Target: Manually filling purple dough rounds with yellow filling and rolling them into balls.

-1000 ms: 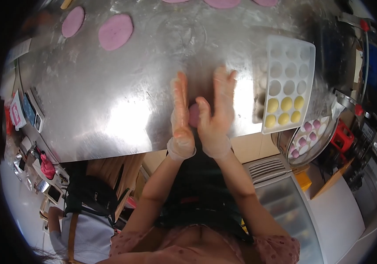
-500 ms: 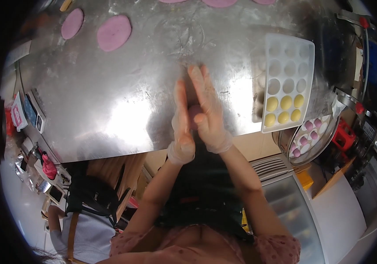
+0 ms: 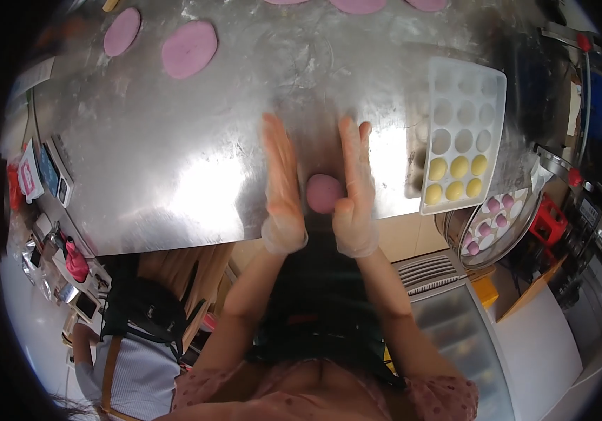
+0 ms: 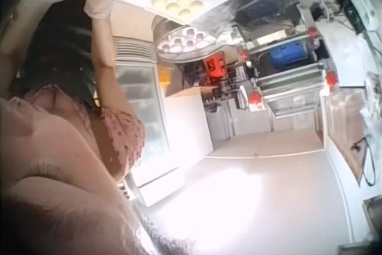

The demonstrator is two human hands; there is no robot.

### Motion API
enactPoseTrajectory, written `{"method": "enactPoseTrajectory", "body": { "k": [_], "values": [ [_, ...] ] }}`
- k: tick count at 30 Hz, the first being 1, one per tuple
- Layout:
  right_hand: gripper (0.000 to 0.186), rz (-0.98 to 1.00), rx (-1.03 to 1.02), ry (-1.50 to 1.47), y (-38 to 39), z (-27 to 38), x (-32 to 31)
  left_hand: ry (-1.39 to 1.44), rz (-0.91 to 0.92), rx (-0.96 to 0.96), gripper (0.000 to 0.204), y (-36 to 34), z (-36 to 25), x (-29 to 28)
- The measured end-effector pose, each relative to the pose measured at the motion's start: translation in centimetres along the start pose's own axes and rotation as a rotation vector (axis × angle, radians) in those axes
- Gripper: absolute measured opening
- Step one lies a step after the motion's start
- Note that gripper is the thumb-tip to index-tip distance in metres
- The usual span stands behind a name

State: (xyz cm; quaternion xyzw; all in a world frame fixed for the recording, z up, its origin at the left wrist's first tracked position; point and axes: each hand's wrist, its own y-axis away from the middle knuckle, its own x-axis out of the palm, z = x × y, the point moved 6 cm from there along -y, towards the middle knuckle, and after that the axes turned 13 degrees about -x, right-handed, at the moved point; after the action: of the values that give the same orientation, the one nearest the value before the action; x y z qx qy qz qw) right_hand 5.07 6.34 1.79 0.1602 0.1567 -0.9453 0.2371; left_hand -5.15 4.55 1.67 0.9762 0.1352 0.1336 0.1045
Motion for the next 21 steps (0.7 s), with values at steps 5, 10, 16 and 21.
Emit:
{"method": "enactPoseTrajectory", "body": {
  "k": [5, 10, 16, 21],
  "values": [
    [0.106, -0.033, -0.036, -0.036, -1.7, 1.6, 0.0, 0.051, 0.35, -0.026, 0.12, 0.7, 0.0, -1.9],
    [0.106, -0.008, 0.038, -0.03, -0.8, 0.7, -0.5, -0.089, 0.148, 0.04, 0.124, 1.8, 0.6, 0.0],
    [0.104, 0.016, 0.067, -0.032, -1.7, 0.6, -0.1, -0.188, 0.173, 0.02, 0.121, 1.0, -0.8, -0.4],
    [0.104, -0.06, -0.038, 0.032, -0.1, 0.2, -1.4, -0.054, 0.039, 0.03, 0.119, 1.2, -1.6, 1.0]
  ]
}}
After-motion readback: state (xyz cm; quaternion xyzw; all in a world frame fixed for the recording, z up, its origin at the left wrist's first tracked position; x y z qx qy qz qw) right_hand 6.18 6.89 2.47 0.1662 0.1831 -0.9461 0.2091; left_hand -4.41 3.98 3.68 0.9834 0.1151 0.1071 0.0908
